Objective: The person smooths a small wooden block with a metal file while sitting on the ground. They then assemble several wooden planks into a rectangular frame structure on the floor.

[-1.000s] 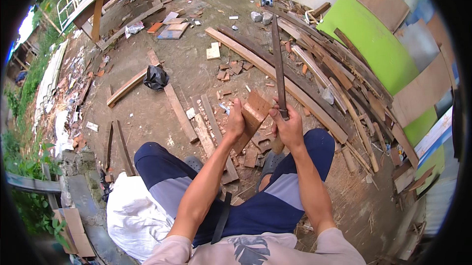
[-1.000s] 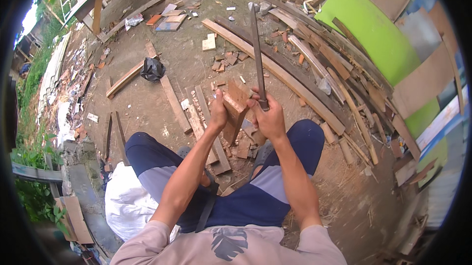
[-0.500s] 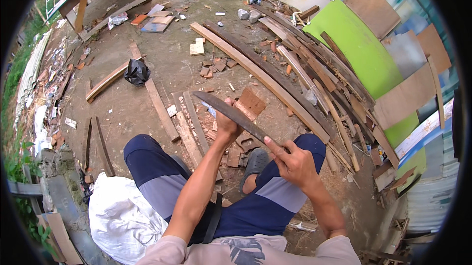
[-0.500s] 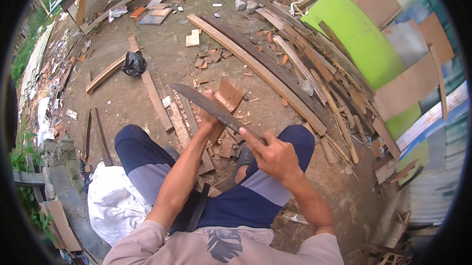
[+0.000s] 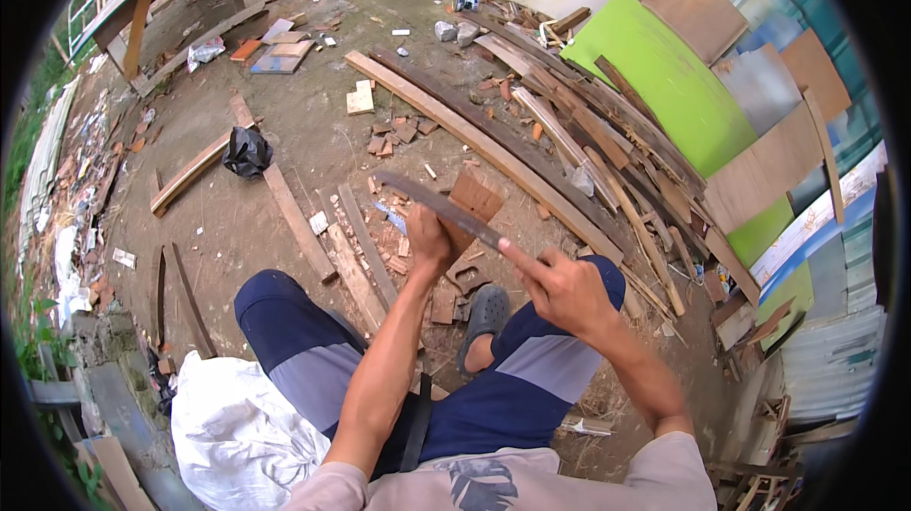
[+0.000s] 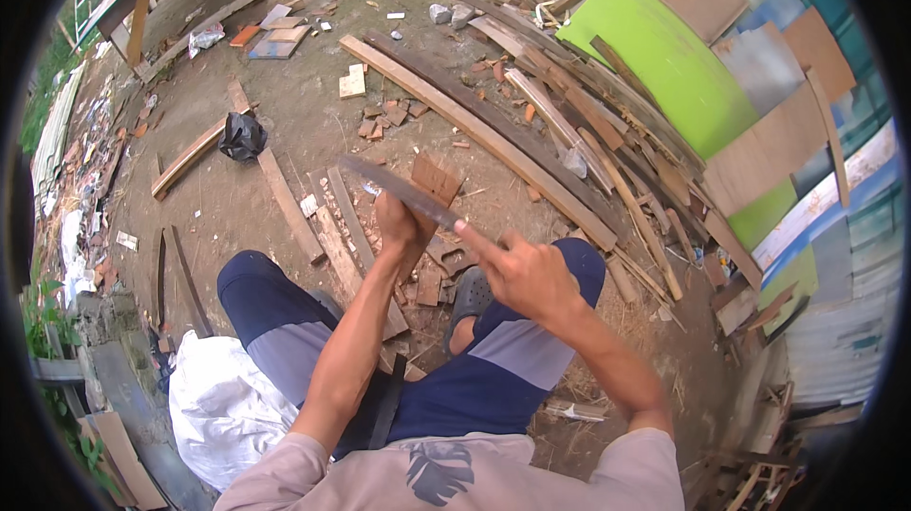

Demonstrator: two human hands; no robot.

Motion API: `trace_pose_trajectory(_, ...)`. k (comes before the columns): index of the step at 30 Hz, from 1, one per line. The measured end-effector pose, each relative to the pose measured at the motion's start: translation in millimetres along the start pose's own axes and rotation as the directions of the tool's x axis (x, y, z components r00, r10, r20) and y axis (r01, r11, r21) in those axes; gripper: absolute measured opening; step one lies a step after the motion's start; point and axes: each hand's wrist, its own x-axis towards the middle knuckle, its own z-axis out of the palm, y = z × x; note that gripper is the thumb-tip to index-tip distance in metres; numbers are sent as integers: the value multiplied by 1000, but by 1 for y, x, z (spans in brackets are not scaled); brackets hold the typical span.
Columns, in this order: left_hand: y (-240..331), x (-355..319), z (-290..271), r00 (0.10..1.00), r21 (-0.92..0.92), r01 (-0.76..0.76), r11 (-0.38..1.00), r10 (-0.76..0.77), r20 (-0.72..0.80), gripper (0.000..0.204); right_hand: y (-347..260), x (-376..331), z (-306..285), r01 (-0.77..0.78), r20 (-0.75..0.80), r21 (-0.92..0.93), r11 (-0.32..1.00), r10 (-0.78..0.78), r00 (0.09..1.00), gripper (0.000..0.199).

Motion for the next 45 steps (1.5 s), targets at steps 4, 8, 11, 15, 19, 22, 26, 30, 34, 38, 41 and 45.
trace_pose_trajectory(4,18,-12,9,999,-55,45,997,-44,20,53,0,-8,-9,151,-12,34,988,-151,989,54)
trace_pose_trajectory(8,9,-6,6,996,-140,82,987,-87,-24,50,-1,2,-3,10,23,-67,998,-9,1000,55)
trace_pose_trajectory(11,0,-4,2,982,-268,176,947,-186,-13,50,-5,2,-4,104,11,32,994,-104,994,56)
trace_pose_trajectory(15,23,-12,5,992,-124,93,988,-81,98,52,2,1,-1,23,41,-25,999,-22,999,55)
trace_pose_trajectory(19,27,-17,8,996,-122,71,990,-77,-50,57,-6,-4,-8,137,17,55,989,-138,990,50)
trace_pose_trajectory(22,19,-15,9,998,-92,42,995,-45,-38,56,6,-1,4,-43,38,-31,999,44,998,48)
trace_pose_trajectory(26,0,-7,3,993,-163,120,979,-121,3,59,-4,7,-4,66,5,30,997,-66,998,49)
trace_pose_trajectory(30,35,-13,2,987,-97,153,983,-147,70,59,4,6,3,38,-18,-43,998,-38,999,52)
trace_pose_trajectory(34,23,-12,3,992,-190,121,974,-127,-19,58,-8,4,-6,90,-22,42,995,-89,996,52)
trace_pose_trajectory(38,43,-17,1,989,45,105,993,-109,99,51,5,0,10,7,12,-8,1000,-7,1000,51)
trace_pose_trajectory(41,21,-12,-1,993,-117,115,986,-112,34,50,-5,10,3,-32,12,13,999,32,999,50)
trace_pose_trajectory(45,28,-14,3,984,-65,161,985,-156,84,51,13,2,6,83,-20,-38,996,-84,996,52)
